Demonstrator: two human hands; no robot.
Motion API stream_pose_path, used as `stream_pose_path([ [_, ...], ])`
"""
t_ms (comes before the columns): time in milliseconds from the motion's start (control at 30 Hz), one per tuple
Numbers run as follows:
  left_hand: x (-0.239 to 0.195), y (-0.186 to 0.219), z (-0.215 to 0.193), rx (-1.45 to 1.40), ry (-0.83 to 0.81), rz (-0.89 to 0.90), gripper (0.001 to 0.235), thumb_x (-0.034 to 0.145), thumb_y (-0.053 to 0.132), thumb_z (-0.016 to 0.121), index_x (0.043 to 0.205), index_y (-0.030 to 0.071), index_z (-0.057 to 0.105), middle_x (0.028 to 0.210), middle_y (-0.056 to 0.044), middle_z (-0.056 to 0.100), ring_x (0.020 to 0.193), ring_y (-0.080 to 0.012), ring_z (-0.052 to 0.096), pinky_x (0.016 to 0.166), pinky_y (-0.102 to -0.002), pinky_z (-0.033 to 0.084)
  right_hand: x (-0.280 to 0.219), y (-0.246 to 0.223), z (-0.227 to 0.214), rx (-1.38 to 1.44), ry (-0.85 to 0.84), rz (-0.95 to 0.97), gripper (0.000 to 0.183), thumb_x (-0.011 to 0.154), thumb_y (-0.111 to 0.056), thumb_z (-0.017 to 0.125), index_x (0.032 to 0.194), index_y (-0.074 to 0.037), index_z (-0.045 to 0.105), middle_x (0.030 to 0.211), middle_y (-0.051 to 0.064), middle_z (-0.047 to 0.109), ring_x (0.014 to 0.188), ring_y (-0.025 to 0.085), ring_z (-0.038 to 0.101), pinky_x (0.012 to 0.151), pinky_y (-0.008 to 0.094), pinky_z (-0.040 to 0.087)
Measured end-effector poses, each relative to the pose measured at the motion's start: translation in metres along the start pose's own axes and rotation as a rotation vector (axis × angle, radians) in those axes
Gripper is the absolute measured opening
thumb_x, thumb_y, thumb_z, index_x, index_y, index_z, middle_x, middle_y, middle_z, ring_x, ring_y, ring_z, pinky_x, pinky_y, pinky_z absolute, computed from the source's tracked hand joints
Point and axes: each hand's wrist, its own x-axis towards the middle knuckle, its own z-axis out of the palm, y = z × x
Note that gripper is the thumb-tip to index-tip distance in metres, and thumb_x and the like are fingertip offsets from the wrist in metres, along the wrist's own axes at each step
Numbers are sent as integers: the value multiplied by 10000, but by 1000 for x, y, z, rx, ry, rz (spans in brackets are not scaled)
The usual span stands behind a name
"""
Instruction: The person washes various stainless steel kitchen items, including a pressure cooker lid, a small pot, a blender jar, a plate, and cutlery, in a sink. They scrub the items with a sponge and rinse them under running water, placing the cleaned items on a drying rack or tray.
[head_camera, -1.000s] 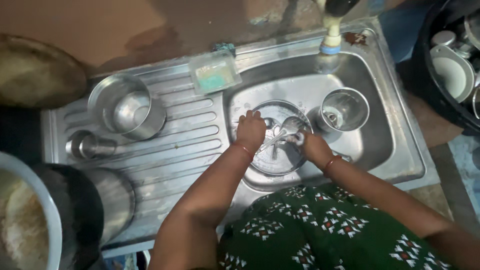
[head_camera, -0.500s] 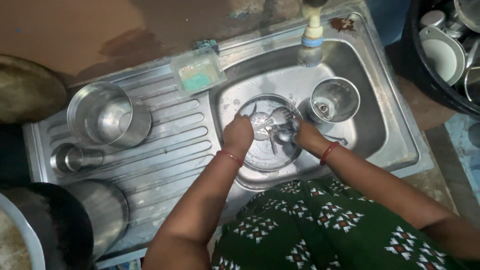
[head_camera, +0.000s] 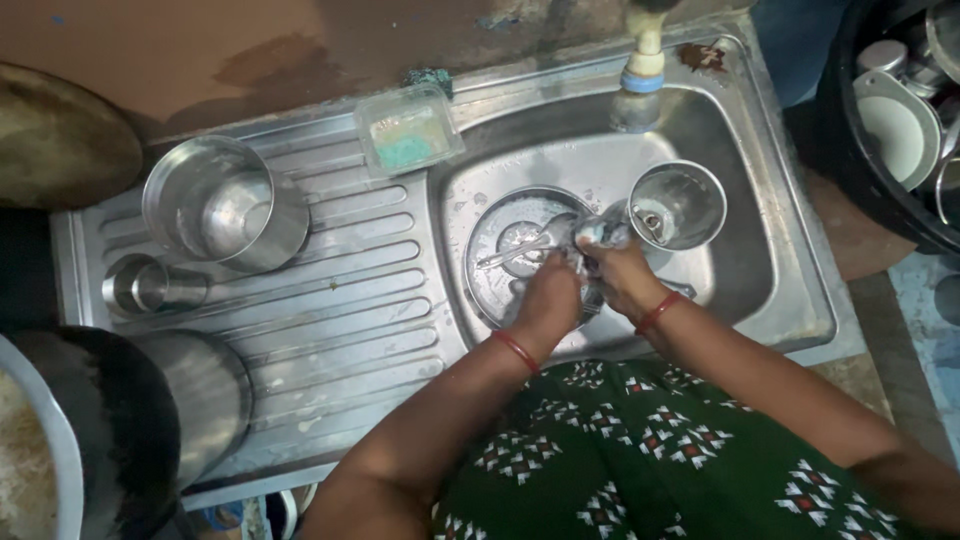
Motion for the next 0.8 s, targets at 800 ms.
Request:
stream_pose_path([
  [800,50,-95,4,352,-407,-302,223,950,48,548,1149,36,646,1231,-214,614,1115,-380,657,899,-475,559,4,8,-49,-1248,-177,-441,366,881,-276,774,1212,-155,677,948,230,745,909,422,724,794,487,561],
])
